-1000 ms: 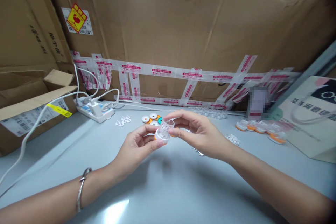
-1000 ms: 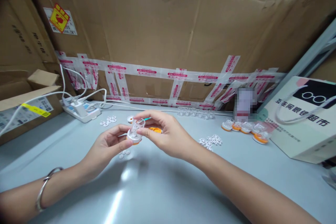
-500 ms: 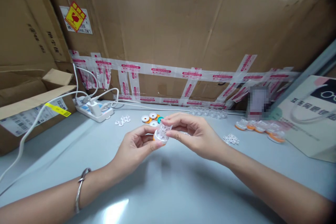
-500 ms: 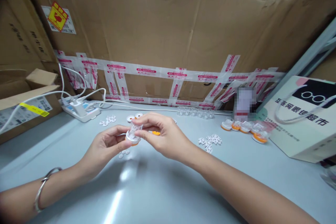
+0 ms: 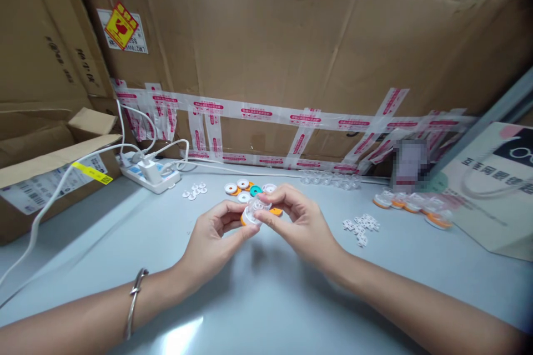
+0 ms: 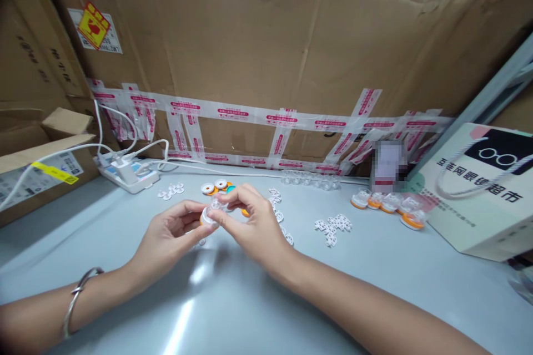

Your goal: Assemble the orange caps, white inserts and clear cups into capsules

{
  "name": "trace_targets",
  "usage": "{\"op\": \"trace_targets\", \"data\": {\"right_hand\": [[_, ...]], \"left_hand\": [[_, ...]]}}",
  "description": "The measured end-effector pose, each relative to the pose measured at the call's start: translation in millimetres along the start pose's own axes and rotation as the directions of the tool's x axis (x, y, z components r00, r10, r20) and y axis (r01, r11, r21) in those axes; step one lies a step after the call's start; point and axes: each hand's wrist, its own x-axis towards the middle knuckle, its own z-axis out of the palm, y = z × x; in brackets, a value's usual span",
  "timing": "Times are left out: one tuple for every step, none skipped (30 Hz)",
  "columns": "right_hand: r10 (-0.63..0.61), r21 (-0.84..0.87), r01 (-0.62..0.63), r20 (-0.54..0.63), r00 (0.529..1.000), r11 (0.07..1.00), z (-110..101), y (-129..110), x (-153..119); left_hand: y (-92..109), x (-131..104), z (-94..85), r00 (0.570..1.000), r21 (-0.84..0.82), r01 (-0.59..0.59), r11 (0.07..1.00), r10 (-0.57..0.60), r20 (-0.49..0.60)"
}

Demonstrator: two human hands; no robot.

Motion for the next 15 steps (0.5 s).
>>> {"op": "trace_targets", "data": {"right_hand": [[0.021,0.018,-0.021,-0.005,1.000,1.000,0.7,1.0,0.0],[0.041,0.047,-0.040,-0.004,0.999,0.998,0.7,1.5,0.4],[0.056,0.088,-0.057,0.010,0.998,0.994,0.3,1.2,1.2],[0.071,0.138,-0.075,0.038,0.997,0.988,-0.7,0.3,2.3],[0.082,0.196,-0.096,0.077,0.994,0.976,-1.9,-1.3,3.7],[0.088,0.257,-0.117,0.119,0.989,0.959,-3.1,-3.1,5.0],[0.092,0.315,-0.137,0.156,0.983,0.939,-4.0,-5.0,6.2],[0.095,0.361,-0.155,0.179,0.979,0.919,-4.2,-6.4,7.0],[0.097,0.393,-0.164,0.184,0.978,0.905,-3.7,-7.0,7.1],[0.097,0.409,-0.159,0.169,0.981,0.898,-2.3,-6.6,6.6],[0.094,0.412,-0.141,0.133,0.987,0.900,0.0,-5.2,5.3],[0.092,0.403,-0.117,0.080,0.993,0.908,3.0,-2.8,3.4],[0.092,0.387,-0.095,0.024,0.995,0.917,6.3,0.3,1.0],[0.098,0.371,-0.083,-0.022,0.995,0.925,9.7,3.8,-1.5],[0.110,0.359,-0.084,-0.054,0.992,0.930,12.8,7.1,-3.9]], "left_hand": [[0.1,0.4,0.0,0.999,-0.016,0.022,1.000,-0.022,0.023],[0.4,0.9,-0.4,0.998,-0.035,0.048,0.998,-0.046,0.052],[0.9,1.6,-1.1,0.995,-0.054,0.072,0.996,-0.068,0.079],[1.5,2.4,-2.1,0.991,-0.072,0.092,0.993,-0.084,0.102],[2.1,3.2,-3.2,0.989,-0.088,0.105,0.991,-0.094,0.118],[2.8,3.9,-4.3,0.987,-0.101,0.110,0.989,-0.097,0.126],[3.5,4.5,-5.2,0.987,-0.112,0.110,0.988,-0.095,0.131],[4.1,4.9,-5.8,0.987,-0.120,0.108,0.987,-0.092,0.134],[4.5,5.0,-5.9,0.987,-0.121,0.106,0.987,-0.090,0.132],[4.6,4.8,-5.5,0.988,-0.117,0.105,0.988,-0.090,0.128],[4.2,4.4,-4.6,0.989,-0.109,0.104,0.989,-0.091,0.120],[3.3,3.7,-3.3,0.989,-0.101,0.102,0.990,-0.090,0.114],[1.8,3.0,-1.8,0.990,-0.091,0.099,0.991,-0.089,0.109],[-0.2,2.4,-0.2,0.991,-0.083,0.095,0.992,-0.086,0.105],[-2.3,1.9,1.2,0.991,-0.077,0.089,0.993,-0.081,0.104]]}}
